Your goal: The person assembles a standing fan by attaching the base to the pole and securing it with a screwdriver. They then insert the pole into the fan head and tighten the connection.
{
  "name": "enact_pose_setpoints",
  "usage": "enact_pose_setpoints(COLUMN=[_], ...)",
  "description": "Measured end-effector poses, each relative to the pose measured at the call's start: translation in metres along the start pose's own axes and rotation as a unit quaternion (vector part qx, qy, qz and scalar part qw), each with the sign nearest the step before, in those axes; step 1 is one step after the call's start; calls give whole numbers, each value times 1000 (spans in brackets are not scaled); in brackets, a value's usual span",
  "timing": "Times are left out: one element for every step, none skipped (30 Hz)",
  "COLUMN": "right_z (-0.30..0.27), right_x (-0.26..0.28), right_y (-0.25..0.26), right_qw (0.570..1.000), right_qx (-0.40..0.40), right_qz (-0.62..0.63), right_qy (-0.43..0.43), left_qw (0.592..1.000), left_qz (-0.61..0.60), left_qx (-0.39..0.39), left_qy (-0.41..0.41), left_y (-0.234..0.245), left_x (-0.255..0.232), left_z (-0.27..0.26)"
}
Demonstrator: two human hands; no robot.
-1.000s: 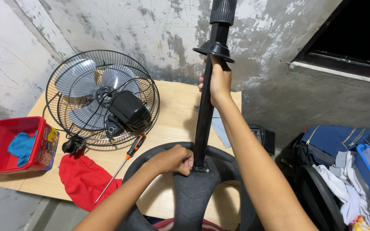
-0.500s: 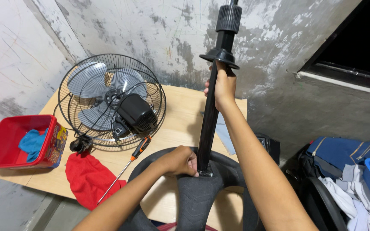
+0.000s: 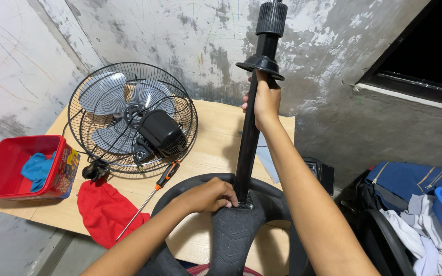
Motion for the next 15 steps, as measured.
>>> enact_pose_setpoints(right_z=[0,0,0,0,1,1,1,1,1,2,2,2,2,3,2], right_x=[0,0,0,0,-1,-1,-2,-3,-3,-4,-5,-6,-6,-6,-6], right_y=[-1,-2,-2,-1,-1,0,0,1,0,0,0,0,0,1,1], right_qw=[1000,1000,1000,1000,1000,1000,1000,1000,1000,1000,1000,1000,1000,999,1000], right_qx=[1,2,2,2,2,2,3,4,4,5,4,4,3,2,1], right_qz=[3,5,8,11,14,13,13,12,12,12,12,19,25,31,26], right_qy=[3,5,6,6,6,8,9,11,11,12,12,13,15,17,14], left_qw=[1000,1000,999,999,999,998,997,996,994,994,993,992,993,994,994], left_qz=[-12,-23,-35,-40,-46,-52,-59,-67,-75,-87,-98,-110,-92,-73,-55], left_qx=[4,8,12,12,12,12,5,-3,-11,-24,-35,-46,-57,-67,-78], left_qy=[-2,-4,-7,3,13,23,40,57,74,64,53,42,42,43,45], left_y=[1,1,1,1,1,0,-1,-2,-4,-6,-8,-8,-8,-7,-5], left_x=[0,0,0,2,4,6,8,10,12,12,11,11,10,9,8], left_z=[-1,-2,-2,-2,-2,-2,-1,1,2,4,6,7,9,10,9])
Point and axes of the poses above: each hand's wrist, its own z-axis towards the middle knuckle, its own y-axis out of the back of the hand, x = y × z, the point moved 2 cm from there along z, towards the middle knuckle, and after that the axes turned 15 degrees about y, right-handed, at the moved point
